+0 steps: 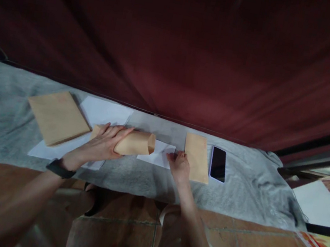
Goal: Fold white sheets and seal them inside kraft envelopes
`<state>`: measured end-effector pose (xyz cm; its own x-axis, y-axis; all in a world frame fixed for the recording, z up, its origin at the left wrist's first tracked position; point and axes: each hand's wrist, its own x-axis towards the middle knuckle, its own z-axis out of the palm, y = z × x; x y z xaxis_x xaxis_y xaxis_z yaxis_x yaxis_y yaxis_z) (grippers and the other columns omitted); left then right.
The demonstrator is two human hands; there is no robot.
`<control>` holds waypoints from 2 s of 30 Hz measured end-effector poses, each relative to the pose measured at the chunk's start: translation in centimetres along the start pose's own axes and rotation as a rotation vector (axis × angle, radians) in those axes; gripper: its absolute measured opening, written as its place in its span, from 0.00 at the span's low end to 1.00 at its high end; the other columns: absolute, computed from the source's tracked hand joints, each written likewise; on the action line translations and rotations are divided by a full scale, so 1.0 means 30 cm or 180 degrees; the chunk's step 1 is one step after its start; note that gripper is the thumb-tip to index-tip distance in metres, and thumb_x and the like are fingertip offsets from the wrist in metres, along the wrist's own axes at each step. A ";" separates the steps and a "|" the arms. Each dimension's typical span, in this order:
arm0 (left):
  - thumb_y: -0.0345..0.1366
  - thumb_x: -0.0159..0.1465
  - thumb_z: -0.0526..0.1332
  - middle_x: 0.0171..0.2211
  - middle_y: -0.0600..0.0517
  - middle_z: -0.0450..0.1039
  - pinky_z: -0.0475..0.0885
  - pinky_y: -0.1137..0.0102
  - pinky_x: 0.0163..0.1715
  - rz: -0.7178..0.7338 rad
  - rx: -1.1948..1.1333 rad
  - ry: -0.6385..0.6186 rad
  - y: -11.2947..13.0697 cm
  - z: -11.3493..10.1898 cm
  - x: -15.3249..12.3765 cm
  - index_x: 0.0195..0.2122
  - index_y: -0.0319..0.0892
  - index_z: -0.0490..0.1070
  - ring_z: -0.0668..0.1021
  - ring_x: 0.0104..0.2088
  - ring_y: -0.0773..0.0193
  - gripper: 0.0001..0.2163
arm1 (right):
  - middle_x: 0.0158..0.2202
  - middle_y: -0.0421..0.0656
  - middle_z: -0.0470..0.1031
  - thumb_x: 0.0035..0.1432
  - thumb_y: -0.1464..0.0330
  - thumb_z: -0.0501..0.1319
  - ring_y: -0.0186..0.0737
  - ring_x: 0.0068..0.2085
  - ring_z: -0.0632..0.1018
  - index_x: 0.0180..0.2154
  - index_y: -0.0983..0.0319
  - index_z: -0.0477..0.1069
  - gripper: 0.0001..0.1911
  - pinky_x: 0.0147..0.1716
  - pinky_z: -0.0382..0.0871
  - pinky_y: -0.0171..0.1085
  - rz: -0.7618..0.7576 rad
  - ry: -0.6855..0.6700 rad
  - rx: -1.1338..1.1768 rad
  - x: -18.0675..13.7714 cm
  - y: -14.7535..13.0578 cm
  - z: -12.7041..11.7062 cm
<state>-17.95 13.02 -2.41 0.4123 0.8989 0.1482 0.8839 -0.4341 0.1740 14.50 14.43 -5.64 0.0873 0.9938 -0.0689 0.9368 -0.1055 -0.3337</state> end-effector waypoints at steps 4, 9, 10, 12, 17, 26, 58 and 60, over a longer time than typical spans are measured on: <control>0.48 0.59 0.67 0.63 0.38 0.61 0.47 0.39 0.67 -0.0003 -0.0015 -0.0081 -0.012 0.014 0.005 0.74 0.45 0.40 0.63 0.65 0.40 0.48 | 0.49 0.58 0.77 0.63 0.52 0.64 0.52 0.51 0.80 0.52 0.66 0.67 0.27 0.45 0.72 0.39 0.0122 0.0021 -0.0244 -0.018 -0.057 0.013; 0.46 0.59 0.66 0.62 0.39 0.61 0.47 0.40 0.68 0.0067 0.0011 -0.0042 -0.023 0.032 0.007 0.74 0.47 0.40 0.63 0.65 0.41 0.48 | 0.48 0.57 0.79 0.61 0.53 0.66 0.52 0.49 0.81 0.52 0.65 0.66 0.27 0.44 0.72 0.40 0.0406 -0.0176 -0.0210 -0.009 -0.089 0.003; 0.46 0.58 0.66 0.62 0.39 0.61 0.47 0.41 0.68 0.0085 0.0014 -0.0021 -0.024 0.033 0.006 0.74 0.48 0.39 0.63 0.65 0.41 0.48 | 0.47 0.56 0.79 0.61 0.53 0.66 0.53 0.49 0.81 0.52 0.65 0.66 0.26 0.44 0.72 0.40 0.0450 -0.0223 -0.0141 -0.006 -0.087 0.000; 0.46 0.58 0.66 0.62 0.40 0.62 0.47 0.41 0.68 0.0120 0.0006 0.0007 -0.026 0.032 0.005 0.74 0.48 0.38 0.63 0.65 0.41 0.48 | 0.46 0.55 0.80 0.61 0.55 0.65 0.53 0.49 0.81 0.50 0.64 0.68 0.23 0.43 0.71 0.41 0.0452 -0.0279 0.0007 0.000 -0.076 0.000; 0.44 0.58 0.66 0.61 0.40 0.62 0.46 0.40 0.68 0.0063 -0.0035 -0.0002 -0.028 0.024 0.004 0.74 0.48 0.38 0.64 0.65 0.41 0.49 | 0.40 0.49 0.80 0.63 0.61 0.62 0.48 0.44 0.80 0.38 0.60 0.72 0.09 0.39 0.69 0.38 0.0036 -0.0086 0.0388 0.024 -0.025 0.019; 0.44 0.57 0.66 0.61 0.40 0.62 0.48 0.40 0.67 -0.0062 -0.0070 -0.0048 -0.037 0.029 0.009 0.74 0.49 0.36 0.65 0.64 0.42 0.50 | 0.33 0.44 0.75 0.60 0.65 0.55 0.44 0.36 0.74 0.37 0.58 0.69 0.07 0.35 0.65 0.38 -0.0296 0.1260 0.1742 0.056 0.064 -0.045; 0.45 0.56 0.68 0.64 0.36 0.60 0.42 0.37 0.67 0.0172 0.0091 0.0143 0.001 0.033 0.036 0.74 0.44 0.43 0.62 0.66 0.38 0.49 | 0.23 0.37 0.71 0.50 0.61 0.58 0.37 0.28 0.72 0.26 0.60 0.70 0.09 0.27 0.64 0.33 -0.0369 -0.0504 0.2671 0.078 0.048 -0.010; 0.45 0.56 0.68 0.64 0.36 0.60 0.42 0.37 0.67 0.0190 0.0121 0.0127 0.006 0.037 0.040 0.74 0.44 0.43 0.62 0.66 0.38 0.49 | 0.27 0.38 0.75 0.51 0.61 0.58 0.38 0.31 0.74 0.31 0.60 0.71 0.09 0.30 0.67 0.34 -0.0395 -0.0421 0.2817 0.076 0.031 0.013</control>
<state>-17.06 14.08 -3.30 0.4561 0.8681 0.1961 0.8660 -0.4836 0.1269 15.43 16.58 -6.48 -0.0880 0.9934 -0.0735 0.3287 -0.0407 -0.9436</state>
